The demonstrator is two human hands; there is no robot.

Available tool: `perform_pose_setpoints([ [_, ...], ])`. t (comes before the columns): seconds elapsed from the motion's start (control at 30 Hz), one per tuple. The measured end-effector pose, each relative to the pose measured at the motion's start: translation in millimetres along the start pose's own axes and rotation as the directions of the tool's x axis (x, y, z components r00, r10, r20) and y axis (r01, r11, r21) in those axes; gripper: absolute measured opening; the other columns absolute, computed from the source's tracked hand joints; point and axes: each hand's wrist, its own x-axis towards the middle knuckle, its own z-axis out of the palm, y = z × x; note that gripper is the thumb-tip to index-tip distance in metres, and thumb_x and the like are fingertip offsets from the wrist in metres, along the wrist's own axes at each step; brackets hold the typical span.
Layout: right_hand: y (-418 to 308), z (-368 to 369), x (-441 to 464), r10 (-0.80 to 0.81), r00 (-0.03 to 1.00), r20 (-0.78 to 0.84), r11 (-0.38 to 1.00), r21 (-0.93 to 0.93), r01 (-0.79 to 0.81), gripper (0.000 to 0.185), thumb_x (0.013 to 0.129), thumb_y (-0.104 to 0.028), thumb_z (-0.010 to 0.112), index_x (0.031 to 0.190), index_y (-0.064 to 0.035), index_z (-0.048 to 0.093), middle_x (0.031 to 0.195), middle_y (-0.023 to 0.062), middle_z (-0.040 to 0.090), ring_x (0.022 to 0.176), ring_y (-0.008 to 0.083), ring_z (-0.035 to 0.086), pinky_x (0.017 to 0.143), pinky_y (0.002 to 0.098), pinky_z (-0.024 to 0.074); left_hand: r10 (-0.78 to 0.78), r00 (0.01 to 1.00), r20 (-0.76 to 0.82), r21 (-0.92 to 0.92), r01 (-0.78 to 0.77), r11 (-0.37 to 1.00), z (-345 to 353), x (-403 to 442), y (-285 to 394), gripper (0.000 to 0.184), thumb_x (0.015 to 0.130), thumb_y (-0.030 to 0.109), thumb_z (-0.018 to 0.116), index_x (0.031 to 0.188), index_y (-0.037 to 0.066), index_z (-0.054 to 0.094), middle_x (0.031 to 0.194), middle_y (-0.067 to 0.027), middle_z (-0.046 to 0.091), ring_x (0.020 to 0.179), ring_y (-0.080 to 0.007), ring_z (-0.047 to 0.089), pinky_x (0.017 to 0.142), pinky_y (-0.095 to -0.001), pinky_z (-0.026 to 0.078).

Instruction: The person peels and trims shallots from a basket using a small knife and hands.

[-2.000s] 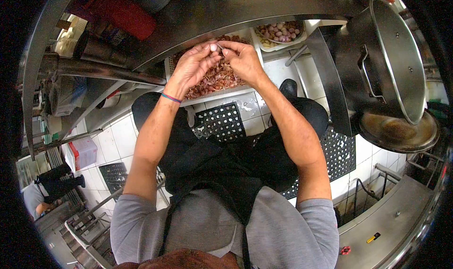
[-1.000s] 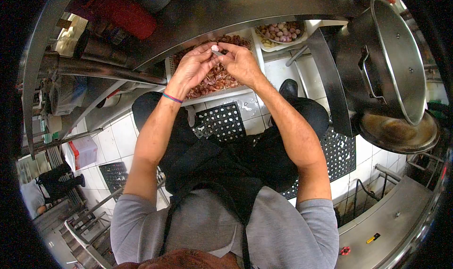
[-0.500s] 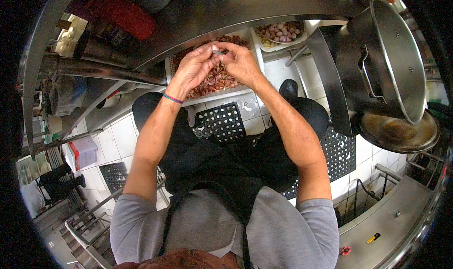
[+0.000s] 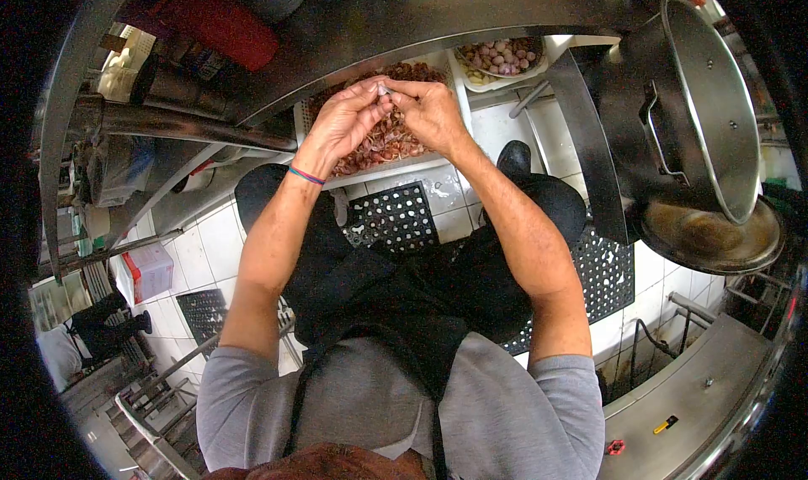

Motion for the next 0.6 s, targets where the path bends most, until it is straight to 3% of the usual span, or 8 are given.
perform_pose_setpoints([
  [0.03,-1.9,-1.0,0.7,0.011,1.000,0.013,1.000,0.011,-0.011,0.025,0.092,-0.010,0.060,0.116,-0.0045,0.066,0.093,0.0067,0.071,0.076,0.0086,0.061,0.068,0.0235,0.0495,0.000,1.000,-0.008,0.017,0.000,1.000,0.0,-0.3,0.2,0.025,0.097,0.007,0.050,0.117,-0.008,0.052,0.103,-0.0124,0.060,0.091,-0.0201,0.061,0.084,-0.0293,0.054],
  [0.13,-18.6,-3.8,-0.1,0.272,0.960,0.069,0.898,0.340,-0.279,0.024,0.093,-0.009,0.059,0.116,-0.0048,0.066,0.077,0.0019,0.066,0.051,0.0037,0.048,0.045,0.0202,0.0379,0.003,1.000,-0.020,0.064,-0.002,0.998,4.1,-2.4,3.0,0.026,0.096,0.006,0.050,0.118,-0.008,0.052,0.104,-0.0122,0.060,0.091,-0.0197,0.061,0.084,-0.0294,0.054],
  [0.23,-22.2,-8.0,-1.2,0.380,0.914,0.142,0.794,0.457,-0.401,0.024,0.093,-0.010,0.059,0.116,-0.0052,0.065,0.066,-0.0028,0.059,0.040,0.0011,0.031,0.036,0.0195,0.0208,0.013,1.000,-0.007,0.087,-0.012,0.996,3.5,-1.8,3.1,0.026,0.096,0.005,0.051,0.119,-0.007,0.052,0.105,-0.0117,0.061,0.090,-0.0185,0.061,0.083,-0.0289,0.054],
  [0.33,-29.4,-7.5,-2.2,0.325,0.943,0.076,0.858,0.394,-0.328,0.023,0.092,-0.009,0.060,0.112,-0.0009,0.067,0.072,-0.0013,0.063,0.055,0.0023,0.045,0.049,0.0209,0.0384,0.025,1.000,0.020,0.096,-0.026,0.995,2.5,-0.7,1.6,0.027,0.095,0.004,0.051,0.120,-0.006,0.053,0.106,-0.0109,0.061,0.090,-0.0167,0.060,0.082,-0.0280,0.053],
  [0.43,-22.6,-12.0,-1.6,0.422,0.896,0.142,0.804,0.399,-0.441,0.022,0.092,-0.010,0.061,0.111,-0.0012,0.067,0.078,-0.0014,0.064,0.058,0.0024,0.046,0.051,0.0210,0.0391,0.040,0.998,0.044,0.136,-0.046,0.990,4.5,-1.7,2.5,0.028,0.095,0.004,0.051,0.121,-0.005,0.054,0.108,-0.0101,0.061,0.088,-0.0155,0.059,0.081,-0.0273,0.052],
  [0.6,-22.3,-5.3,-0.4,0.349,0.937,0.016,0.872,0.359,-0.331,0.023,0.091,-0.011,0.061,0.111,-0.0012,0.067,0.080,0.0000,0.065,0.059,0.0034,0.046,0.051,0.0208,0.0390,0.083,0.995,0.054,0.206,-0.092,0.974,4.7,-1.0,-0.8,0.030,0.095,0.005,0.052,0.123,-0.005,0.054,0.109,-0.0096,0.062,0.086,-0.0147,0.058,0.081,-0.0275,0.052],
])
